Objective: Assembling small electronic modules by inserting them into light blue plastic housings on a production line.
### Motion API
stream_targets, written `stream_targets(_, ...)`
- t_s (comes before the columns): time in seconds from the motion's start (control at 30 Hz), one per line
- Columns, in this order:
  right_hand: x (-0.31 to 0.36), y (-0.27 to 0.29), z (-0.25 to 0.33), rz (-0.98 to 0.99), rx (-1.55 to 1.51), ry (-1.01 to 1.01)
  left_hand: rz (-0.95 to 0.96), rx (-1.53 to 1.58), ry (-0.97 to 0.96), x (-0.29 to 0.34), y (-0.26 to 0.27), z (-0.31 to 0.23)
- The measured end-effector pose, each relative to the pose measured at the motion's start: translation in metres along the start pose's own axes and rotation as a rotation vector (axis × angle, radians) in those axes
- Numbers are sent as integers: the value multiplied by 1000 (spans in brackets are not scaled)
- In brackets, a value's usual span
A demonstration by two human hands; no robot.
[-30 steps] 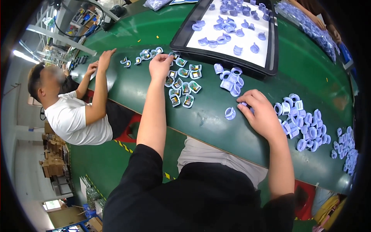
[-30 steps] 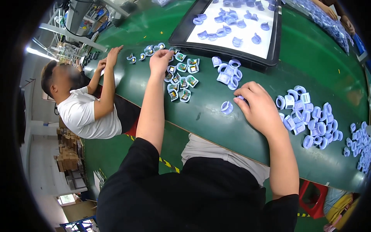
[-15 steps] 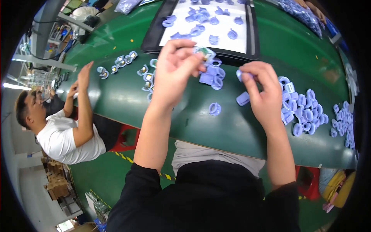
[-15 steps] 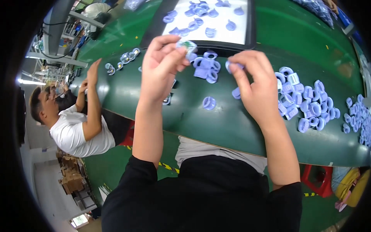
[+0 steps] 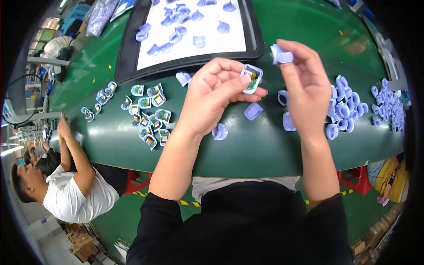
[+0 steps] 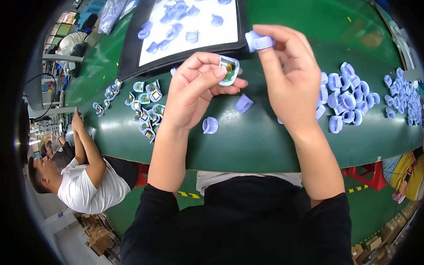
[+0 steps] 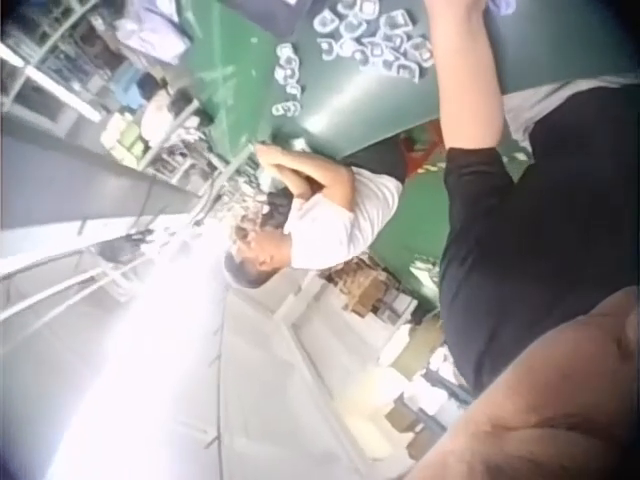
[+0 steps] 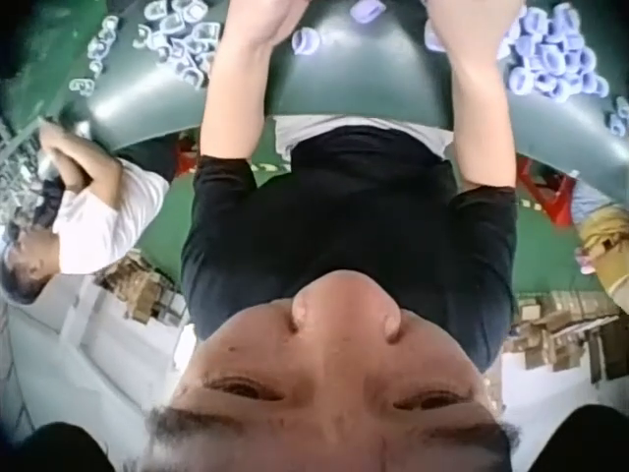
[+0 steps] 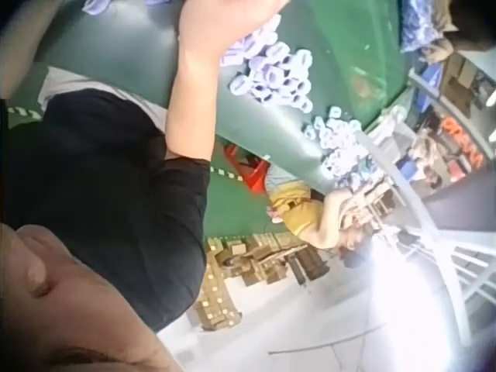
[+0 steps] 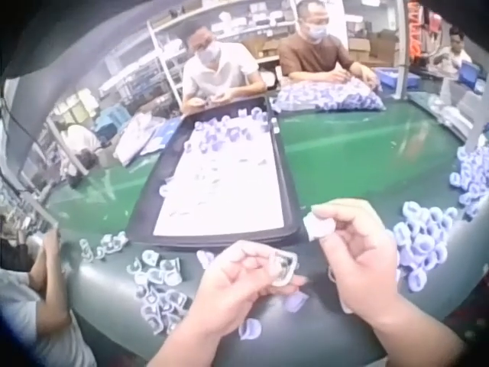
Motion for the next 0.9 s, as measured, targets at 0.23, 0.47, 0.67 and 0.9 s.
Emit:
stream_targets(0.23, 1, -6, 4, 76, -49, -141, -13, 60, 29, 3, 6, 1)
stream_targets(0.47, 3, -2, -4, 75, -79, -259, -22, 24, 73, 8, 0, -4)
stream_targets(0.67, 3, 5, -6, 102, -179, -299, 45, -30, 67, 10, -6, -6)
stream_targets(0.9, 1, 5, -9, 130, -270, -332, 52, -11, 64, 10, -8, -5)
Point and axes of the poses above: each hand's wrist, its own x-axis away from the middle knuckle, its own y-axis out of the back of the hand, z = x × y, the point moved 5 cm from there along -x, towards the middle knuckle, and after that the axes turned 12 degrees about -x, right-handed, at the moved point
